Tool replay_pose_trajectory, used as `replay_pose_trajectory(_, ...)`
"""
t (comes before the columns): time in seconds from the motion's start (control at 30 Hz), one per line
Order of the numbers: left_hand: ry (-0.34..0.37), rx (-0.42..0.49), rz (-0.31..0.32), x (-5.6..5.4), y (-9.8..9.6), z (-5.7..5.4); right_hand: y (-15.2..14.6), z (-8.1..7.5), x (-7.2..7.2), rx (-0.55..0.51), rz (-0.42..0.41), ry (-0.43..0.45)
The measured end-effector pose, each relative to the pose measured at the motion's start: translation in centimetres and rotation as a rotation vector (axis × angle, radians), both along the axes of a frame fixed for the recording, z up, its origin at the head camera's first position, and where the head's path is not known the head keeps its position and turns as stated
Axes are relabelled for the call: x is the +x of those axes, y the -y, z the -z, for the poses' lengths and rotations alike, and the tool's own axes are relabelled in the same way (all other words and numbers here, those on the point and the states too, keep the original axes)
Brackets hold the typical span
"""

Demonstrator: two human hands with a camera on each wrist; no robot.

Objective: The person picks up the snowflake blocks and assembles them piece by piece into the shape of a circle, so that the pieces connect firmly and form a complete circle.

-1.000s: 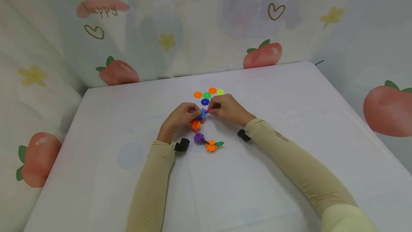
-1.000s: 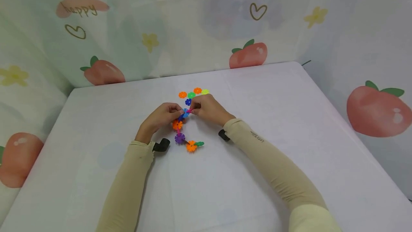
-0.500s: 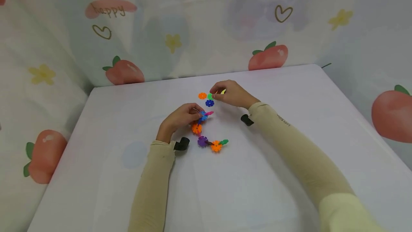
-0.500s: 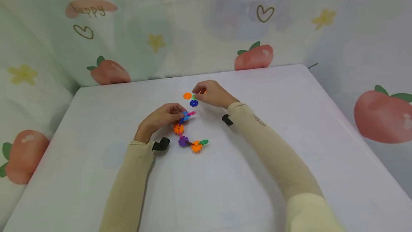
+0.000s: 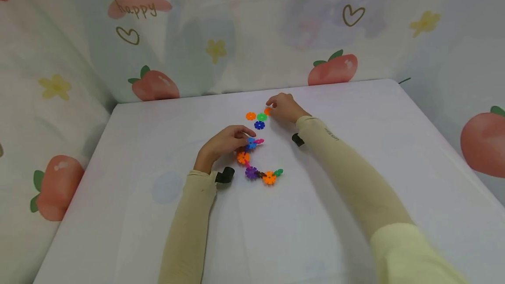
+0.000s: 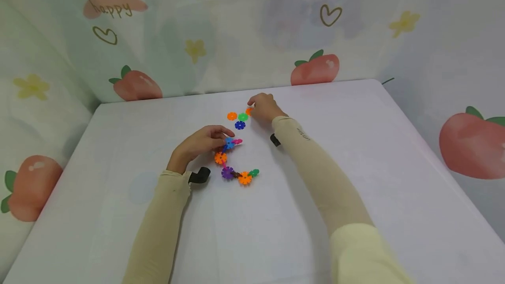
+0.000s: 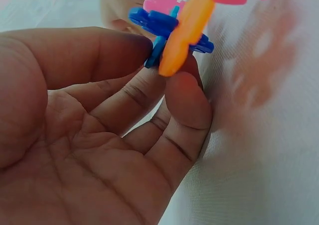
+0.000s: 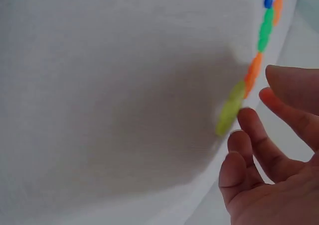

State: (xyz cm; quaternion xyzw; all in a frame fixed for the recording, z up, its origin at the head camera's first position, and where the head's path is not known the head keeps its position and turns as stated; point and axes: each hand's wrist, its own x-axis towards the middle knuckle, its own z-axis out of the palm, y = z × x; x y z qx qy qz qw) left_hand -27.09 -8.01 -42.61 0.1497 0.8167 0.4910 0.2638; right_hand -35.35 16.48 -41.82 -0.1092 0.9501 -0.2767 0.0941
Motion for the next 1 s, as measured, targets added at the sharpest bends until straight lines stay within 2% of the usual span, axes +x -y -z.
replay_pose_trajectory(0.2,0.004,0.015,0.016,0.1,-0.1,-0.2,-0.3,0.8,-0.1,0.044,0.04,-0.033)
replay_pose_trajectory(0.33,0.01,0.02,0.003,0.1,-0.1,-0.2,-0.5,0.9,-0.1,-0.002,0.057,-0.039)
replay_pose_trajectory(0.47,0.015,0.021,-0.003,0.1,0.0,0.0,-0.9,0.9,0.3,-0.101,0.091,-0.014)
replay_pose_trajectory(0.63,0.016,0.0,-0.018,0.1,-0.1,0.2,-1.7,0.6,1.5,-0.229,0.116,-0.003)
replay_pose_trajectory(0.8,0.006,-0.02,-0.018,0.1,-0.1,0.2,-2.4,0.2,3.0,-0.301,0.112,0.017)
replay_pose_trajectory(1.0,0.003,-0.029,-0.018,0.0,-0.3,0.3,-3.2,-0.2,4.8,-0.358,0.087,0.092)
